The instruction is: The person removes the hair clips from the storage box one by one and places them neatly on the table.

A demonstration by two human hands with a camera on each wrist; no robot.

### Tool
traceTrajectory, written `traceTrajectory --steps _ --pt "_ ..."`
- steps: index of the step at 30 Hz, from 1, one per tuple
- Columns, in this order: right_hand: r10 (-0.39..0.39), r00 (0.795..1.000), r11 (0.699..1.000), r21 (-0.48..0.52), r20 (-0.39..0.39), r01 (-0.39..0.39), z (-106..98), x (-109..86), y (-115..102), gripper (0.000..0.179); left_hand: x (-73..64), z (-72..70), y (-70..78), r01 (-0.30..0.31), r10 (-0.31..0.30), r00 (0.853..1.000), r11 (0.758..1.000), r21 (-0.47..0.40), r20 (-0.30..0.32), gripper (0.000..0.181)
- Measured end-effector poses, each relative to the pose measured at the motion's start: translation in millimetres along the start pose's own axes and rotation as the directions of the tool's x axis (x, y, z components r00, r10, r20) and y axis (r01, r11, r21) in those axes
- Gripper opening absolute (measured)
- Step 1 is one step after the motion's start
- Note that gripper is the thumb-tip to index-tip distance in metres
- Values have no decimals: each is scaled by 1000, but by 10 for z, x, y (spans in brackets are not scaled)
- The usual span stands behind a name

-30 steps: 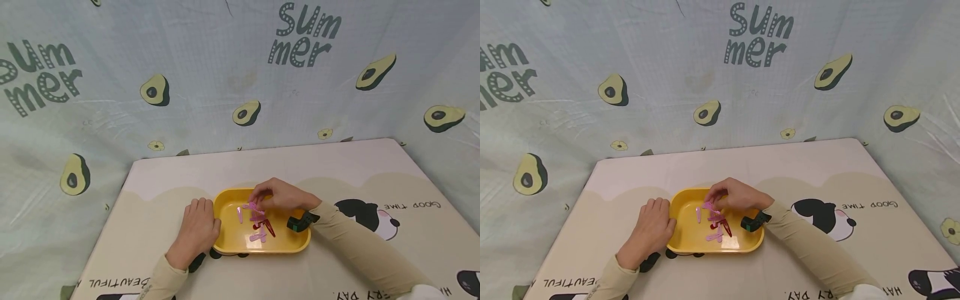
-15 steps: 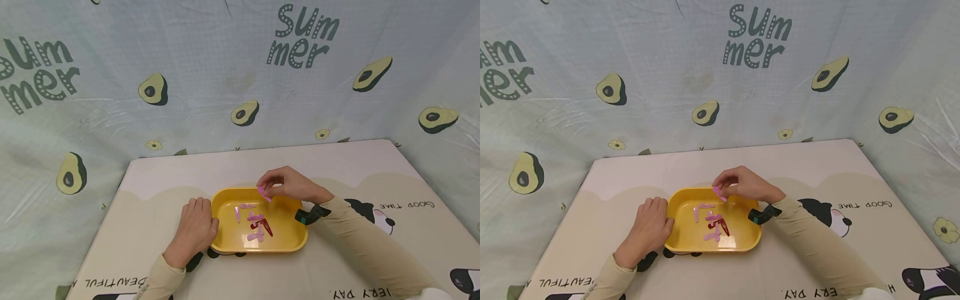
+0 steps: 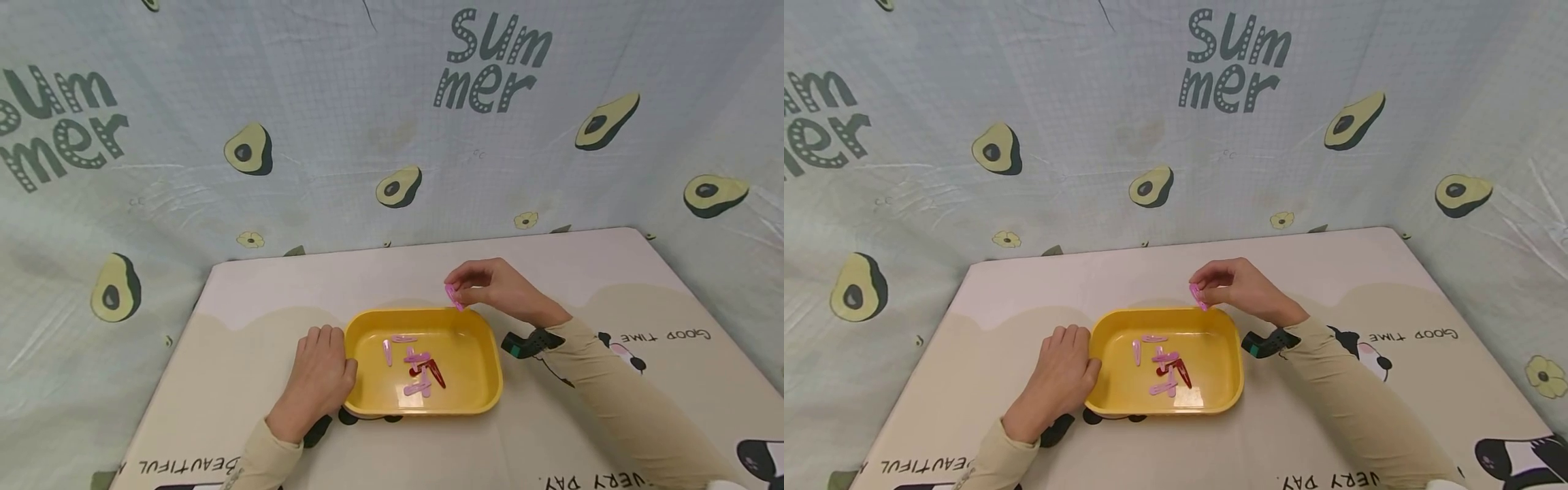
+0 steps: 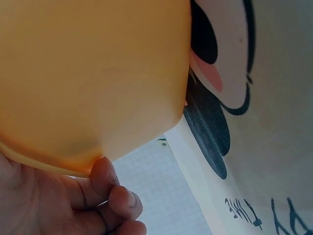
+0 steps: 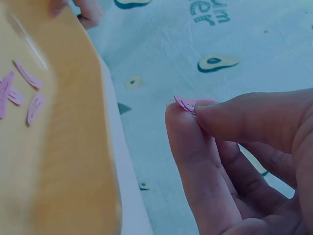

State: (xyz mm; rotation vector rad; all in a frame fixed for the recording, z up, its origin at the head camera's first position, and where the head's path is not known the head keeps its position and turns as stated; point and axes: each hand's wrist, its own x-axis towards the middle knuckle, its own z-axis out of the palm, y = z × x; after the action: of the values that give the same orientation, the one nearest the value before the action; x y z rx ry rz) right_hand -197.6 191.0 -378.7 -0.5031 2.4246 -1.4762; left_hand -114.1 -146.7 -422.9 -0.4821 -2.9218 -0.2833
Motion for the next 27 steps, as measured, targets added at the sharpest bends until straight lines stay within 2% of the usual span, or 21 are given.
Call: traceTrajectory --steps 7,17,24,27 --pt "34 996 999 -3 -81 -34 -101 -65 66 25 1 10 -11 6 -6 1000 1000 -5 13 16" --pt "89 984 995 62 -155 -80 -218 -149 234 31 -15 13 -10 6 -6 1000 1000 -15 21 17" --pt "96 975 993 89 -199 -79 -288 -194 356 32 -16 15 -6 -14 14 1000 1000 -6 -26 16" --pt "97 974 991 106 -203 -77 -308 -201 417 36 -15 17 -6 -10 10 1000 1000 -6 -25 17"
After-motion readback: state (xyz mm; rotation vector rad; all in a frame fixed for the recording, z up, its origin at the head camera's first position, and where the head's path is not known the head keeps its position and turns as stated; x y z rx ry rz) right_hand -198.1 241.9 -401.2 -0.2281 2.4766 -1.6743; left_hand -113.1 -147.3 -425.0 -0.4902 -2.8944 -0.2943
